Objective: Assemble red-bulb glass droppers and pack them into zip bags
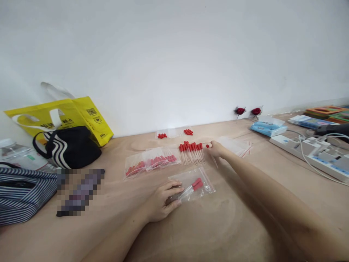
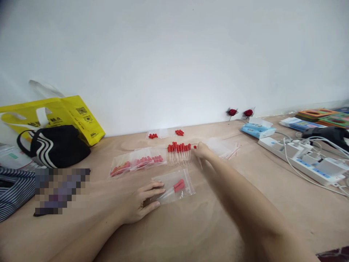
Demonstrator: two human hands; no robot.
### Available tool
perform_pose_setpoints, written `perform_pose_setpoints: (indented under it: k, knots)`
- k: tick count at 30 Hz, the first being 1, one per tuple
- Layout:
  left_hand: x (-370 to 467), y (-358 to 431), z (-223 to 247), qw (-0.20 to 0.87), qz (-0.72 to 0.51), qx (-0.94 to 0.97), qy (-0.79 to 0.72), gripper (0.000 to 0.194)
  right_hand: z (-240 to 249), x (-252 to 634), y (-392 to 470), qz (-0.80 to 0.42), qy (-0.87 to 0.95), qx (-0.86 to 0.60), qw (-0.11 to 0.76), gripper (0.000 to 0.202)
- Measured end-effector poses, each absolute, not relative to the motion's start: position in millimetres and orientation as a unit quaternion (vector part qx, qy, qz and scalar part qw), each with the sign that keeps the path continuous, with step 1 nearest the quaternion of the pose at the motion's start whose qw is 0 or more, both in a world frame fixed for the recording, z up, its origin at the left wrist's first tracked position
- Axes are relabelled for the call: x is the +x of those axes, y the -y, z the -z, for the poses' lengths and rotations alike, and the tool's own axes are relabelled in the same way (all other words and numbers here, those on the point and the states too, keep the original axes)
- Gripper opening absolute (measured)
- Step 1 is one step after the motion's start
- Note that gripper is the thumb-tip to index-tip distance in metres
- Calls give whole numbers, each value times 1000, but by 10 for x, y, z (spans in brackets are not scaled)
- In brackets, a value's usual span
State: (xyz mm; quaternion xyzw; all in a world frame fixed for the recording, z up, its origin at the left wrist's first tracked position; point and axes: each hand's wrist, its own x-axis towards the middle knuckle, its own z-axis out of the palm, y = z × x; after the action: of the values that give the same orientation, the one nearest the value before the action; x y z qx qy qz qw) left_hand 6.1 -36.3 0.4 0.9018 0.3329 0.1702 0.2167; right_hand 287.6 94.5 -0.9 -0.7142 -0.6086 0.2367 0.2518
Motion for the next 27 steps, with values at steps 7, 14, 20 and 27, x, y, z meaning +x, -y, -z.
perform_pose_setpoints:
  k: [7,14,20,27]
  knots:
    - [86,376,-20,216,-169,898,-343,33,163,3002,-313,-409,533,-513,534,41]
    - [93,375,-25,205,-159,903,-344,32,224,2829,-107,-485,390,-464,630,37]
    - [89,388,-34,207,-141,900,-356,37,236,2657,21,-575,346,-436,599,28]
    - [110,418,-77,219,-161,887,-374,51,222,2580,111,-590,501,-449,447,34]
